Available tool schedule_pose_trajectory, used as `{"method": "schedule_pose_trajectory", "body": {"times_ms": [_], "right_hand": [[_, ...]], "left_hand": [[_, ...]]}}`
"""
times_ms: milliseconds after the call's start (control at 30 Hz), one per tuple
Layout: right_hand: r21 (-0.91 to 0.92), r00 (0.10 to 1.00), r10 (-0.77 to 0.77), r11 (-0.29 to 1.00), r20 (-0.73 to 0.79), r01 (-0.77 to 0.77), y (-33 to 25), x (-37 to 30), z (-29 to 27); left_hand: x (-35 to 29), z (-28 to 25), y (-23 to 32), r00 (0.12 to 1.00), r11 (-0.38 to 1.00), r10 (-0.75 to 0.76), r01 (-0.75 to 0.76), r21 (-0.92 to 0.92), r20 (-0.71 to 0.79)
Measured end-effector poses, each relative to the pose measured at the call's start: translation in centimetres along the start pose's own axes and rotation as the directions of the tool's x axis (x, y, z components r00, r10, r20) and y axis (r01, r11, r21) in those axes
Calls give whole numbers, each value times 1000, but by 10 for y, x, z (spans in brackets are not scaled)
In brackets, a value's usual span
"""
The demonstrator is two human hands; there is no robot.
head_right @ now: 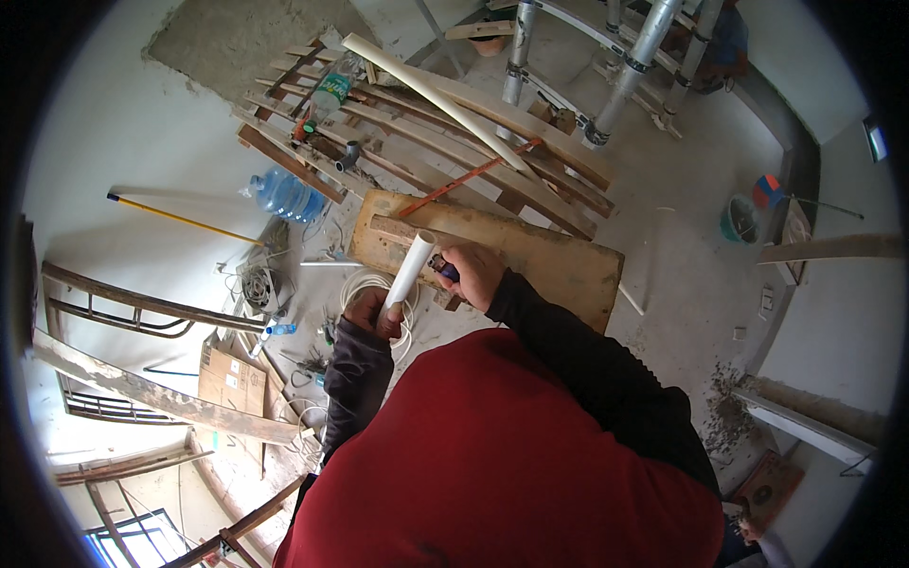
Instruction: The person connects plastic conduit pipes by using a lighter to heat and soften the end of one pipe and then pushing it onto another pipe to create a joint.
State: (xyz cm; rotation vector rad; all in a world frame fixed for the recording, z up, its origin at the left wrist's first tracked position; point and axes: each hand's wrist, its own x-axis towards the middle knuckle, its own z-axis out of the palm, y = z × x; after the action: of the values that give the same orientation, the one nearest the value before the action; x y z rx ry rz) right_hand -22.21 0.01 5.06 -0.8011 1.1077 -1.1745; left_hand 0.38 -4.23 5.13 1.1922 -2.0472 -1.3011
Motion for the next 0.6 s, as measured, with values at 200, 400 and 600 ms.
{"method": "schedule_pose_trajectory", "body": {"times_ms": [200,400,600], "right_hand": [[58,1000,12,998,-7,-12,-2,1,2],[47,999,-11,999,-32,12,-8,-1,4],[6,999,-22,1000,45,22,-10,-1,-1]], "left_hand": [[2,1,-1,1000,999,5,-4,-51,21],[6,0,-8,998,999,-4,7,-44,58],[6,3,-7,976,974,206,-199,106,-63]]}}
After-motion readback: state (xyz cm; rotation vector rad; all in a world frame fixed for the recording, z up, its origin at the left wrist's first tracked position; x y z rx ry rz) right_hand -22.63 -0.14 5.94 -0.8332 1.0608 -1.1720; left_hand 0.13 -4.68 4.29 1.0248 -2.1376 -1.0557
